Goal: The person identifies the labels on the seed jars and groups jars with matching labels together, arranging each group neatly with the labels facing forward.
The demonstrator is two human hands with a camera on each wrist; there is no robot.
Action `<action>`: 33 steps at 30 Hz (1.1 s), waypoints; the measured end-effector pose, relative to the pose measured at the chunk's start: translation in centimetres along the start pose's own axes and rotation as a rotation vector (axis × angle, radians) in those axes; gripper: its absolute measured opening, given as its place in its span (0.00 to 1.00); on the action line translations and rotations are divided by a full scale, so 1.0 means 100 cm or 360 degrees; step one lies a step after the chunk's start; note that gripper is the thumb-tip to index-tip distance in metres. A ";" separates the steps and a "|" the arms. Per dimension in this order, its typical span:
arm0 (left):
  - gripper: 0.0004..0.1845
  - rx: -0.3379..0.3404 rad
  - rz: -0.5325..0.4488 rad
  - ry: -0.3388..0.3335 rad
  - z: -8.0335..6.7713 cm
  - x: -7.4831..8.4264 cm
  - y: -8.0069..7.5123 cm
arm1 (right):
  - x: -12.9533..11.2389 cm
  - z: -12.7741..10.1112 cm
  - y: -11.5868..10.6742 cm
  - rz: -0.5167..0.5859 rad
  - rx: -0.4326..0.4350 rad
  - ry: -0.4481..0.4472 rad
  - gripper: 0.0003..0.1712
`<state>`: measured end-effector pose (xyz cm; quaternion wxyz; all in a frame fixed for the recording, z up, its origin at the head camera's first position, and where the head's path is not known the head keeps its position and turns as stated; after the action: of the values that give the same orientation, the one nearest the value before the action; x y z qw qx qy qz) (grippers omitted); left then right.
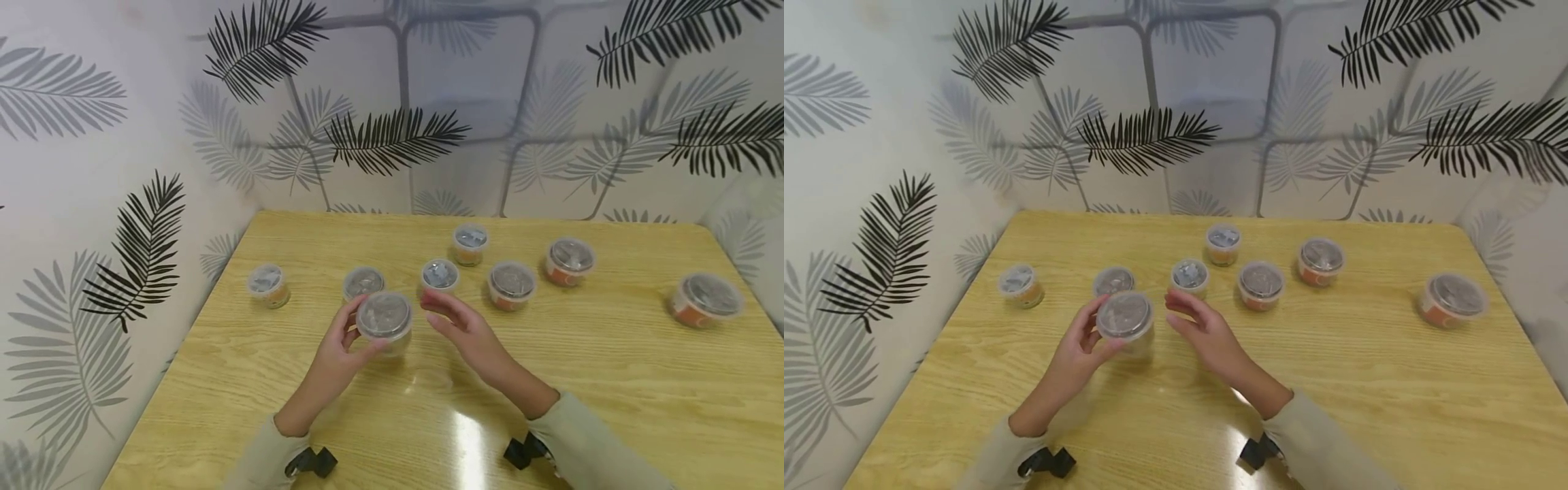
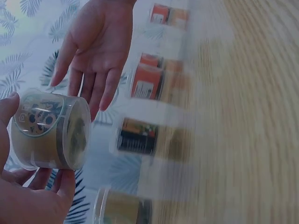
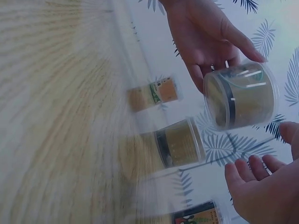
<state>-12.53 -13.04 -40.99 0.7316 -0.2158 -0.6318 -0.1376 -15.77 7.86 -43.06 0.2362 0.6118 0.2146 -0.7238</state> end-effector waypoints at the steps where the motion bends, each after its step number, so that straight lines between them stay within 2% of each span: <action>1: 0.40 0.0015 0.0006 0.0014 -0.002 -0.004 -0.005 | 0.000 0.002 0.000 -0.0005 0.0007 0.0005 0.25; 8: 0.39 0.0147 0.0021 0.0039 -0.019 -0.020 -0.040 | 0.006 0.017 0.003 -0.0026 0.0033 0.0089 0.26; 16: 0.40 0.0278 0.0031 -0.0018 -0.032 -0.029 -0.069 | 0.000 0.039 0.014 -0.0081 -0.0001 0.0099 0.25; 21: 0.42 0.0307 0.0050 -0.0070 -0.035 -0.037 -0.079 | -0.002 0.052 0.020 -0.0095 -0.0002 0.0134 0.25; 24: 0.43 0.0300 0.0094 -0.0127 -0.035 -0.041 -0.083 | 0.015 0.065 0.020 -0.0138 -0.0018 0.0136 0.28; 28: 0.43 0.0310 0.0145 -0.0203 -0.033 -0.038 -0.086 | 0.037 0.081 0.021 -0.0248 -0.0053 0.0102 0.33; 33: 0.43 0.0305 0.0144 -0.0251 -0.028 -0.038 -0.091 | 0.048 0.095 0.026 -0.0326 -0.0065 0.0120 0.38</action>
<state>-15.07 -22.60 -43.76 0.7023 -0.1833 -0.6873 -0.0260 -22.31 -0.29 -46.31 0.1652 0.6084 0.2995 -0.7161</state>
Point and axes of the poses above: each hand's wrist, its own z-axis towards the middle knuckle, its own y-axis out of the palm, x = y × z, the point moved 4 cm from there along z, towards the middle knuckle, and after that the axes turned 13 degrees about -x, right-handed, at the moved point
